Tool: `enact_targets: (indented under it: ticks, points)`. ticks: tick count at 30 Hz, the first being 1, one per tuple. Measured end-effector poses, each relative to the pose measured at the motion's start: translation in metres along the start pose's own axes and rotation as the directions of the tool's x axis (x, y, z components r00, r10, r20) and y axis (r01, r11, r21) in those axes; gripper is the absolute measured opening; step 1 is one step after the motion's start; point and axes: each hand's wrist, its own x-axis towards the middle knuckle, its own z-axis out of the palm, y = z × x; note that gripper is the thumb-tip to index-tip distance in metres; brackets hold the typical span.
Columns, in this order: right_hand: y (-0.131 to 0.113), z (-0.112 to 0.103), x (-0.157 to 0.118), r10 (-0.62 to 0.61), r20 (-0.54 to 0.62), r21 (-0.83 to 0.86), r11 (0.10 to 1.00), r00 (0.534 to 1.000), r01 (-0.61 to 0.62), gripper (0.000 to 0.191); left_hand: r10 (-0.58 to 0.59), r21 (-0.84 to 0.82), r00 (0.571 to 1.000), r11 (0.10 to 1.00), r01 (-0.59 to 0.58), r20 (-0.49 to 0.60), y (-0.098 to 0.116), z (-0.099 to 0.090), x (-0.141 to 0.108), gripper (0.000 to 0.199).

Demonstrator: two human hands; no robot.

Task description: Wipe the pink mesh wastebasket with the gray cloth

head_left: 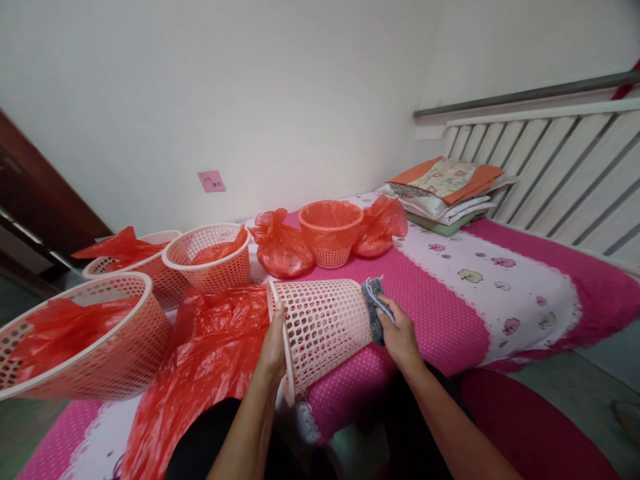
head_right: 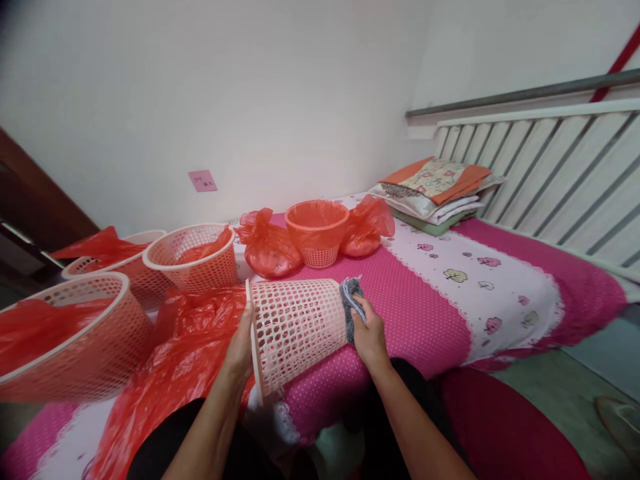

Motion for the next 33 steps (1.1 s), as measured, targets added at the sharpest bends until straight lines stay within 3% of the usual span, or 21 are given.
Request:
enact_targets:
  ticks: [11,19,28,33]
  points:
    - [-0.018,0.02,-0.007,-0.164,0.085,0.081,0.984,0.983,0.157,0.033,-0.015,-0.028,1.0,0.999,0.015,-0.003,-0.004,0.003,0.001,0.048]
    - [-0.038,0.04,-0.024,-0.246,0.146,0.06,0.969,0.958,0.239,0.031,-0.093,-0.049,0.996,0.994,0.093,0.001,-0.004,0.007,-0.004,0.052]
    - [-0.056,0.046,-0.033,-0.222,0.159,0.144,0.969,0.962,0.2,0.027,-0.1,-0.077,0.995,0.992,0.102,0.024,-0.002,0.01,-0.009,0.053]
    - [-0.076,0.059,-0.047,-0.214,0.199,0.26,0.952,0.956,0.159,0.026,-0.089,-0.088,0.99,0.991,0.099,0.108,-0.002,0.011,-0.009,0.053]
